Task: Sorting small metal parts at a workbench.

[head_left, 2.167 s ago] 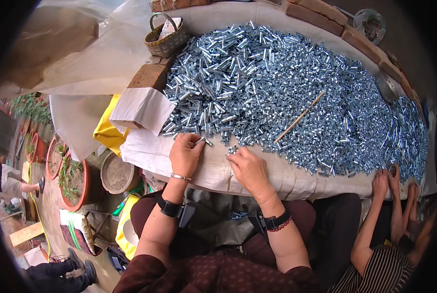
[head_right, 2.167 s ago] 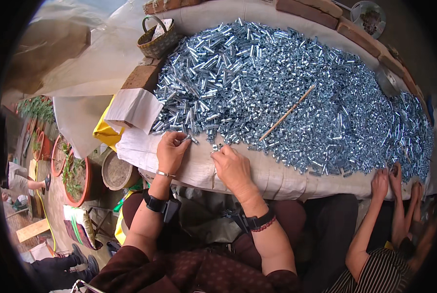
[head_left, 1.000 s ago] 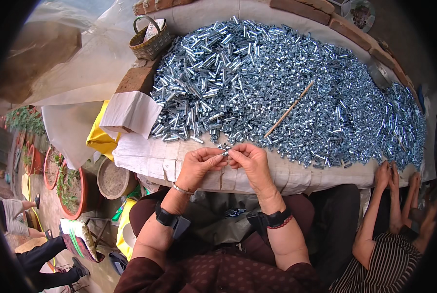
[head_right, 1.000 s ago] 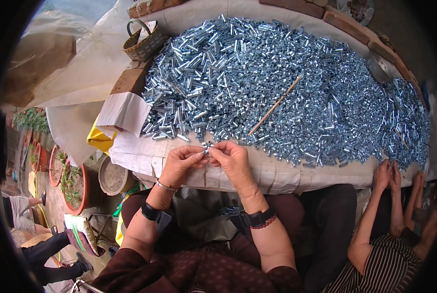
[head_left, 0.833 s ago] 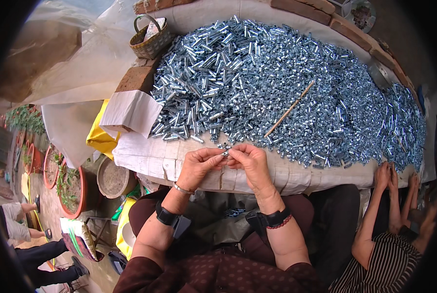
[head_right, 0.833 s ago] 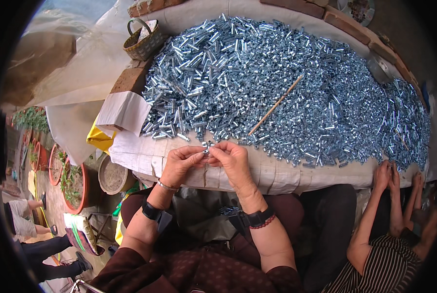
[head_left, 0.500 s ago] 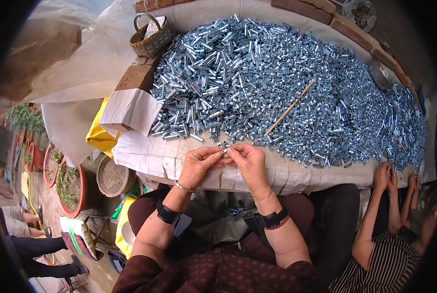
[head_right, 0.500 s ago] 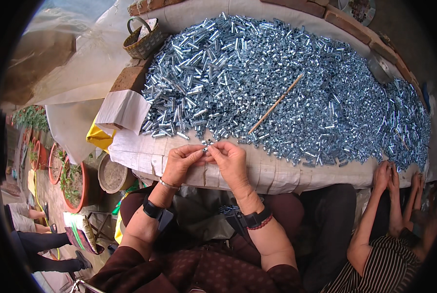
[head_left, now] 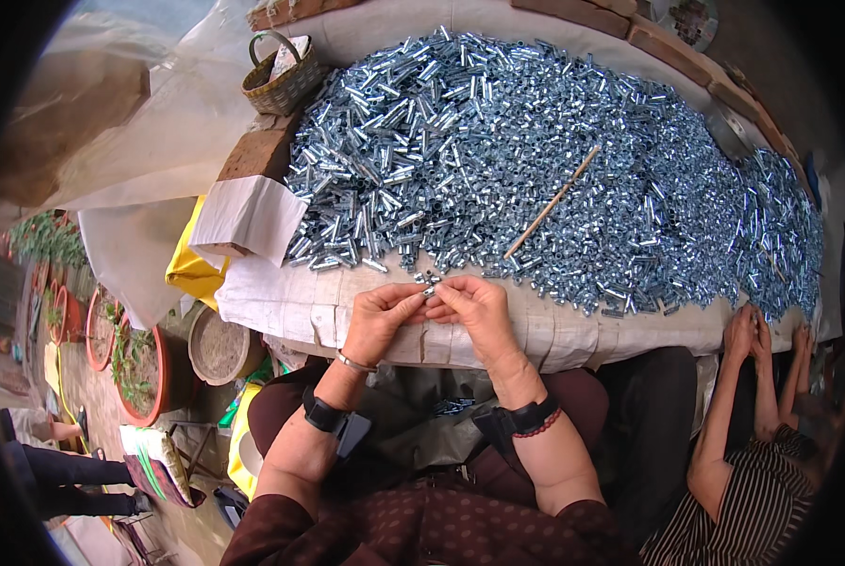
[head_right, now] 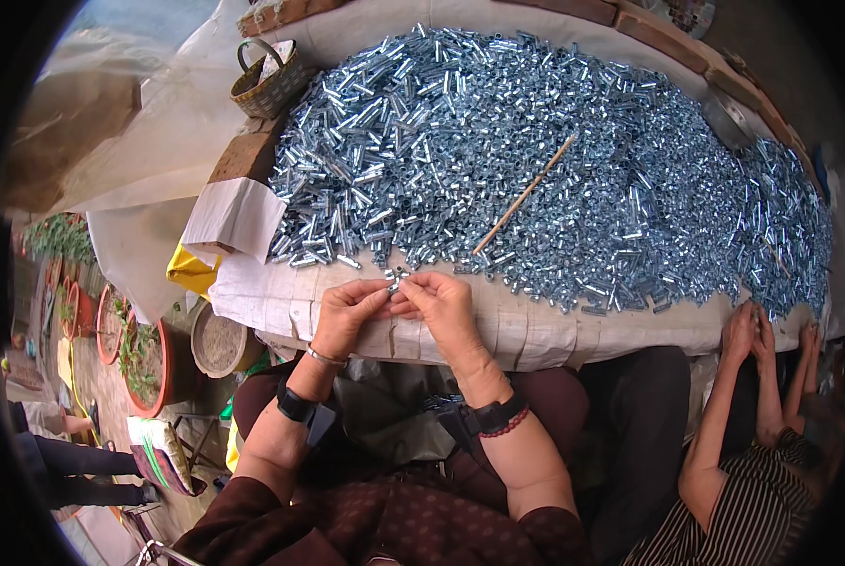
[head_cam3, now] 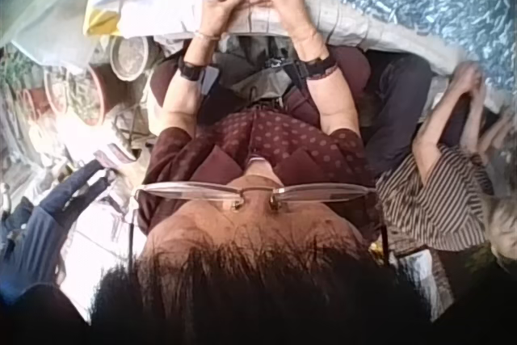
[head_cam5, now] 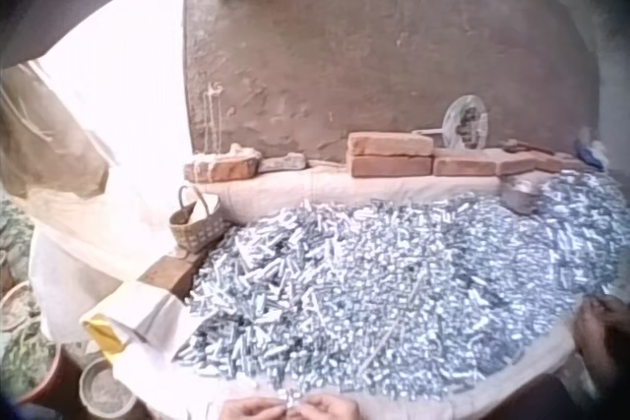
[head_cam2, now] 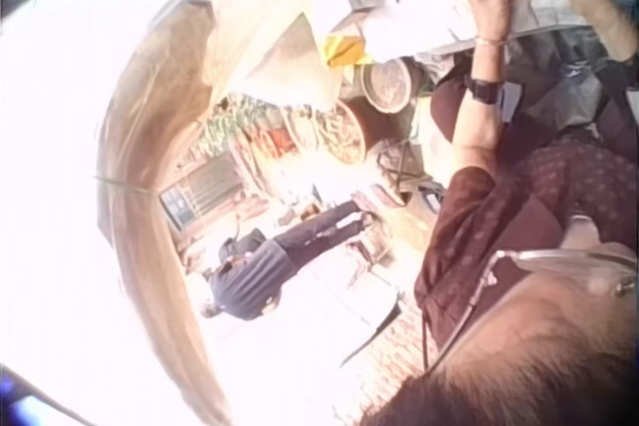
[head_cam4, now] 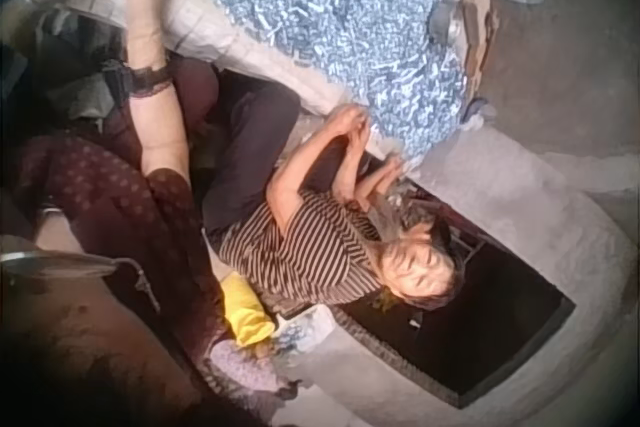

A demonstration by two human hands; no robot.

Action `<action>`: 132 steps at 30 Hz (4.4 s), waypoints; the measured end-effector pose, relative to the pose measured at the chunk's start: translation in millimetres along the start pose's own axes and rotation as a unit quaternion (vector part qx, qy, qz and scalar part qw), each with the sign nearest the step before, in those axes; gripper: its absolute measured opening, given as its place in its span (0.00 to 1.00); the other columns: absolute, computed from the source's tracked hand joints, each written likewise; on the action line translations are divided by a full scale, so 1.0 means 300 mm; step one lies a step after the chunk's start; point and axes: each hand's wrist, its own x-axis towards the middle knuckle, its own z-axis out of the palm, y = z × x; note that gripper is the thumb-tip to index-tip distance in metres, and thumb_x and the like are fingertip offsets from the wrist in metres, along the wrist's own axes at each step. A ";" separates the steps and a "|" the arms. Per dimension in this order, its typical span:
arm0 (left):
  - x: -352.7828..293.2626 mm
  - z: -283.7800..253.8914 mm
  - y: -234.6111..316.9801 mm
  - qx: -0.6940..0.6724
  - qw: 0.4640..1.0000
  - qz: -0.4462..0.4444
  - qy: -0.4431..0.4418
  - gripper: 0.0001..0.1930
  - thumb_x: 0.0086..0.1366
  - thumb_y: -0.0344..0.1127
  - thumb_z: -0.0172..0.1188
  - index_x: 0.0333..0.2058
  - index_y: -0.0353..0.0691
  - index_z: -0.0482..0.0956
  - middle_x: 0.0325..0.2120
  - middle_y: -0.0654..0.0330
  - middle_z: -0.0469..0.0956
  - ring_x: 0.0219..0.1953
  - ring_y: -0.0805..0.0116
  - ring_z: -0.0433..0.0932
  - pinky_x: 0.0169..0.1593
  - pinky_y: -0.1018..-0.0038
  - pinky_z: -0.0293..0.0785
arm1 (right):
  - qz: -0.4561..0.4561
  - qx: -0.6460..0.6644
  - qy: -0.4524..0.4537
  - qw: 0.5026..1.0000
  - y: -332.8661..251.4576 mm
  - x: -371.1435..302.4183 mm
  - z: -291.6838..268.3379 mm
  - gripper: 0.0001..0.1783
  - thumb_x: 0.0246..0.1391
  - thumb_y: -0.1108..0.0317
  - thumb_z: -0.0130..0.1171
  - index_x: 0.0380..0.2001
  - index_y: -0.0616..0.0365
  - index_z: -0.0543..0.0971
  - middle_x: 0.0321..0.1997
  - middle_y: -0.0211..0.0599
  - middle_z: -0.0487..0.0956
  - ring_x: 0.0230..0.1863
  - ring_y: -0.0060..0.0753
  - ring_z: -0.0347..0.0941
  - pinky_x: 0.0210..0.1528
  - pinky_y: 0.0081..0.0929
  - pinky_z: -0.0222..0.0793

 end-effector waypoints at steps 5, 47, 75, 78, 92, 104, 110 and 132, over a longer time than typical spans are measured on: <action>-0.001 -0.015 -0.012 -0.001 1.000 0.008 0.001 0.11 0.62 0.26 0.57 0.42 0.28 0.76 0.35 0.53 0.80 0.35 0.70 0.80 0.42 0.78 0.78 | 0.000 -0.002 -0.010 1.000 0.009 -0.007 0.019 0.10 0.56 0.68 0.56 0.34 0.66 0.76 0.28 0.38 0.80 0.27 0.25 0.78 0.30 0.17 0.74; 0.040 -0.040 0.056 0.089 0.989 0.045 0.110 0.08 0.64 0.36 0.56 0.36 0.38 0.75 0.26 0.62 0.77 0.18 0.82 0.67 0.22 0.87 0.62 | -0.112 -0.134 0.038 0.984 -0.004 0.028 -0.005 0.09 0.51 0.67 0.61 0.28 0.63 0.77 0.24 0.26 0.76 0.22 0.13 0.70 0.24 0.14 0.66; 0.004 -0.009 0.022 -0.060 0.995 -0.072 -0.014 0.12 0.64 0.31 0.55 0.43 0.30 0.76 0.33 0.54 0.81 0.35 0.70 0.81 0.37 0.80 0.78 | -0.068 -0.073 -0.004 0.995 0.014 0.021 0.001 0.08 0.53 0.71 0.60 0.32 0.66 0.78 0.25 0.30 0.78 0.24 0.15 0.71 0.27 0.12 0.68; 0.009 -0.008 0.024 -0.062 0.996 -0.069 -0.008 0.12 0.64 0.30 0.55 0.43 0.30 0.76 0.33 0.54 0.81 0.34 0.69 0.81 0.37 0.80 0.78 | -0.055 -0.076 -0.012 0.996 0.006 0.017 0.010 0.08 0.54 0.70 0.59 0.31 0.66 0.78 0.24 0.29 0.77 0.24 0.15 0.71 0.28 0.13 0.68; -0.049 -0.029 0.120 0.118 0.972 -0.086 -0.182 0.09 0.61 0.31 0.59 0.37 0.32 0.80 0.33 0.57 0.81 0.36 0.72 0.79 0.44 0.77 0.74 | -0.117 -0.221 0.035 0.968 -0.013 0.045 -0.027 0.15 0.56 0.62 0.57 0.28 0.66 0.78 0.23 0.30 0.78 0.21 0.16 0.71 0.24 0.16 0.67; 0.101 -0.166 0.077 0.537 0.762 0.160 0.323 0.09 0.52 0.38 0.66 0.29 0.41 0.82 0.23 0.63 0.74 0.26 0.71 0.74 0.31 0.75 0.69 | -0.241 -0.599 0.051 0.762 0.007 0.051 0.049 0.03 0.49 0.69 0.56 0.28 0.54 0.77 0.30 0.35 0.75 0.33 0.41 0.73 0.35 0.36 0.69; 0.118 -0.124 0.049 0.445 0.811 0.235 0.297 0.09 0.48 0.34 0.69 0.28 0.39 0.80 0.24 0.64 0.73 0.28 0.70 0.73 0.32 0.76 0.68 | -0.254 -0.591 0.055 0.764 0.010 0.041 0.043 0.03 0.46 0.69 0.59 0.26 0.55 0.76 0.29 0.35 0.75 0.32 0.42 0.74 0.34 0.35 0.69; 0.013 -0.008 0.046 -0.098 0.992 -0.083 0.013 0.10 0.62 0.29 0.58 0.41 0.33 0.75 0.34 0.57 0.80 0.33 0.72 0.80 0.37 0.81 0.78 | -0.051 -0.050 0.007 0.997 -0.006 0.018 0.014 0.11 0.51 0.65 0.61 0.32 0.63 0.77 0.25 0.29 0.77 0.25 0.15 0.72 0.26 0.12 0.66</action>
